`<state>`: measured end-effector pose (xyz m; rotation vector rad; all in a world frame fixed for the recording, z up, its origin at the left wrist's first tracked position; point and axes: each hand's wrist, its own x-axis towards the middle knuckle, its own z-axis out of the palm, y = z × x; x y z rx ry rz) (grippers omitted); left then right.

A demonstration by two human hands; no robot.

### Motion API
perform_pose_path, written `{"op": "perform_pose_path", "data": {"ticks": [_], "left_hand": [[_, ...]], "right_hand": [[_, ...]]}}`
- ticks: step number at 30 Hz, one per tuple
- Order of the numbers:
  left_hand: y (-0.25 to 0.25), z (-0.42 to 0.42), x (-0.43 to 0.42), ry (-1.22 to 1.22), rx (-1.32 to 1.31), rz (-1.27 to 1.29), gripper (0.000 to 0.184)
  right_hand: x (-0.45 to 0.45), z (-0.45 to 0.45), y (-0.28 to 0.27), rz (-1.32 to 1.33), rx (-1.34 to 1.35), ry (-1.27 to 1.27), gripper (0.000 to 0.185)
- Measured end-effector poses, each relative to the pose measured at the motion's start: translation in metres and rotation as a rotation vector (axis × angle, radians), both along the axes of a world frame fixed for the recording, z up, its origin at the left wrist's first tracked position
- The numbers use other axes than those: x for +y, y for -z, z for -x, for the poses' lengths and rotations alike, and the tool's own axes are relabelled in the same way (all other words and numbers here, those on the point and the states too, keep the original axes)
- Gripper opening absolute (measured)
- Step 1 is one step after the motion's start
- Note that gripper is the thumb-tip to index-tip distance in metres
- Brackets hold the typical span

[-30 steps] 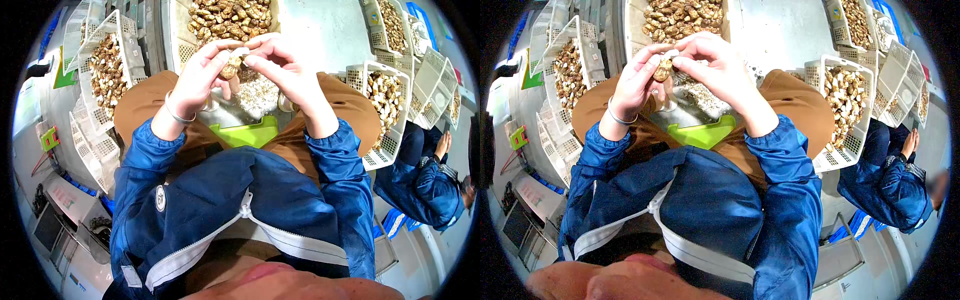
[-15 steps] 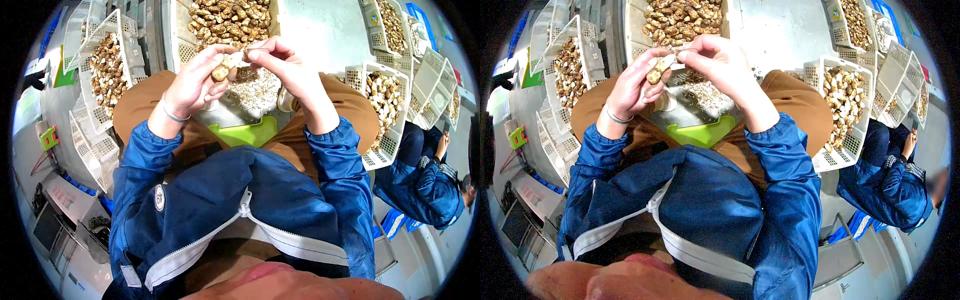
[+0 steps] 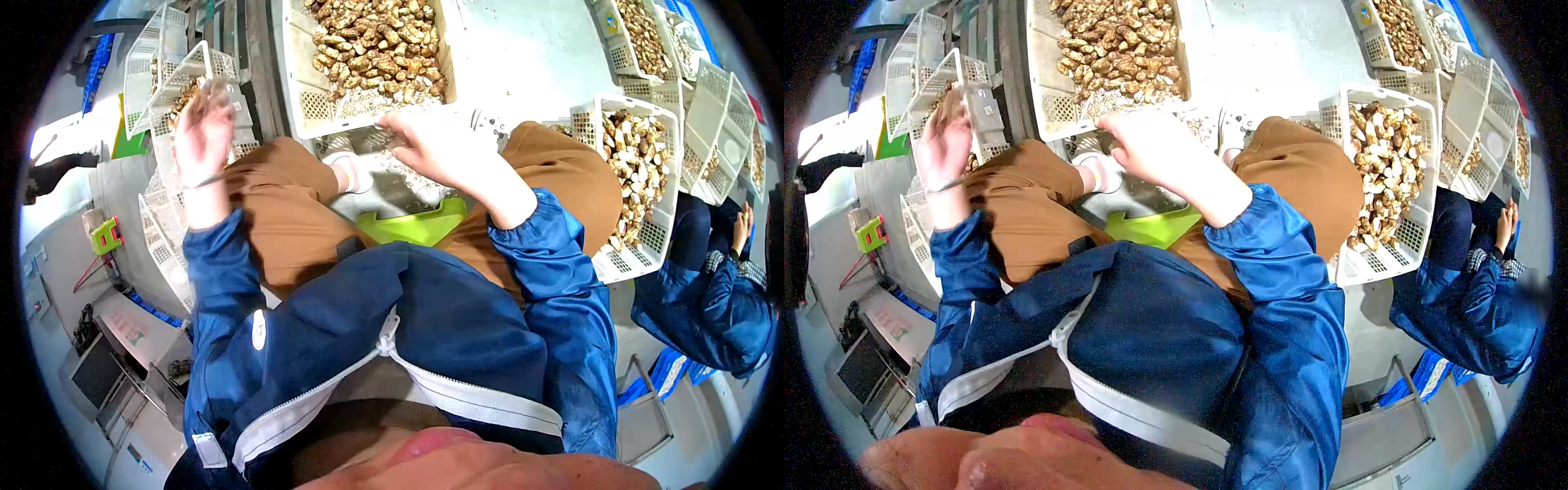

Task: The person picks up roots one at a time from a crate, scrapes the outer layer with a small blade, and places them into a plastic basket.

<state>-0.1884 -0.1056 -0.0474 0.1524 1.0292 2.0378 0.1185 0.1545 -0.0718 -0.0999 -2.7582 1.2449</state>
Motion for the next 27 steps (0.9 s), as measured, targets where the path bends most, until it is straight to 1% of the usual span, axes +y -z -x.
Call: {"op": "perform_pose_path", "data": {"ticks": [1,2,3,4,5,6,7,9,11,13,14,15,16,17,19,20,21,22,23,25,26,27], "left_hand": [[-0.008,-0.03,0.059,-0.046,0.067,0.163,0.053],[0.013,-0.029,0.097,0.037,0.183,0.296,0.047],[0.022,-0.043,0.14,0.133,0.364,0.45,0.045],[0.051,-0.041,0.171,0.309,0.667,0.665,0.044],[0.113,-0.015,0.196,0.447,1.131,0.778,0.039],[0.147,-0.016,0.219,0.43,1.442,0.854,0.036],[0.161,-0.026,0.237,0.347,1.769,0.868,0.038],[0.192,-0.025,0.255,0.377,2.031,0.91,0.038],[0.21,-0.025,0.261,0.455,2.143,1.056,0.028],[0.211,-0.022,0.263,0.473,2.187,1.05,0.029],[0.211,-0.021,0.263,0.516,2.166,1.095,0.029],[0.207,-0.022,0.262,0.554,2.143,1.142,0.03],[0.201,-0.022,0.261,0.489,2.171,1.028,0.033],[0.201,-0.018,0.26,0.506,2.095,0.991,0.034],[0.191,-0.019,0.259,0.526,1.943,0.913,0.038],[0.187,-0.024,0.253,0.509,1.657,0.958,0.041],[0.178,-0.028,0.244,0.461,1.441,0.847,0.043],[0.157,-0.041,0.233,0.464,1.16,0.762,0.044],[0.126,-0.061,0.223,0.458,0.879,0.671,0.044],[0.058,-0.101,0.198,0.521,0.483,0.509,0.046],[0.036,-0.117,0.183,0.499,0.305,0.444,0.044],[0.027,-0.128,0.172,0.494,0.203,0.382,0.039]], "right_hand": [[0.001,0.001,0.002,-0.017,0.035,0.015,0.023],[0.002,0.001,-0.003,0.009,0.003,0.009,0.022],[0.002,0.0,-0.005,0.013,0.004,0.008,0.021],[0.004,0.0,-0.005,0.015,0.005,0.008,0.02],[0.007,0.0,-0.005,0.019,0.006,0.007,0.02],[0.012,0.002,-0.006,0.045,-0.037,0.016,0.019],[0.016,0.001,-0.006,0.083,-0.034,0.053,0.019],[0.023,-0.004,-0.005,0.164,-0.035,0.129,0.017],[0.037,-0.007,0.0,0.183,-0.065,0.143,0.017],[0.048,-0.01,0.003,0.195,-0.099,0.142,0.017],[0.048,-0.012,0.008,0.239,0.005,0.172,0.014],[0.05,-0.011,0.006,0.223,-0.007,0.175,0.013],[0.055,-0.011,-0.001,0.207,-0.016,0.175,0.014],[0.058,-0.011,-0.005,0.188,-0.023,0.174,0.014],[0.06,-0.012,-0.002,0.182,0.067,0.252,0.016],[0.06,-0.013,-0.002,0.179,0.114,0.289,0.018],[0.06,-0.014,-0.005,0.188,0.117,0.325,0.017],[0.058,-0.014,-0.008,0.199,0.118,0.357,0.016],[0.055,-0.014,-0.011,0.212,0.118,0.386,0.015],[0.052,-0.009,-0.009,0.25,0.118,0.382,0.016],[0.048,-0.007,-0.013,0.292,0.138,0.392,0.016],[0.044,-0.005,-0.016,0.334,0.156,0.403,0.016]]}}
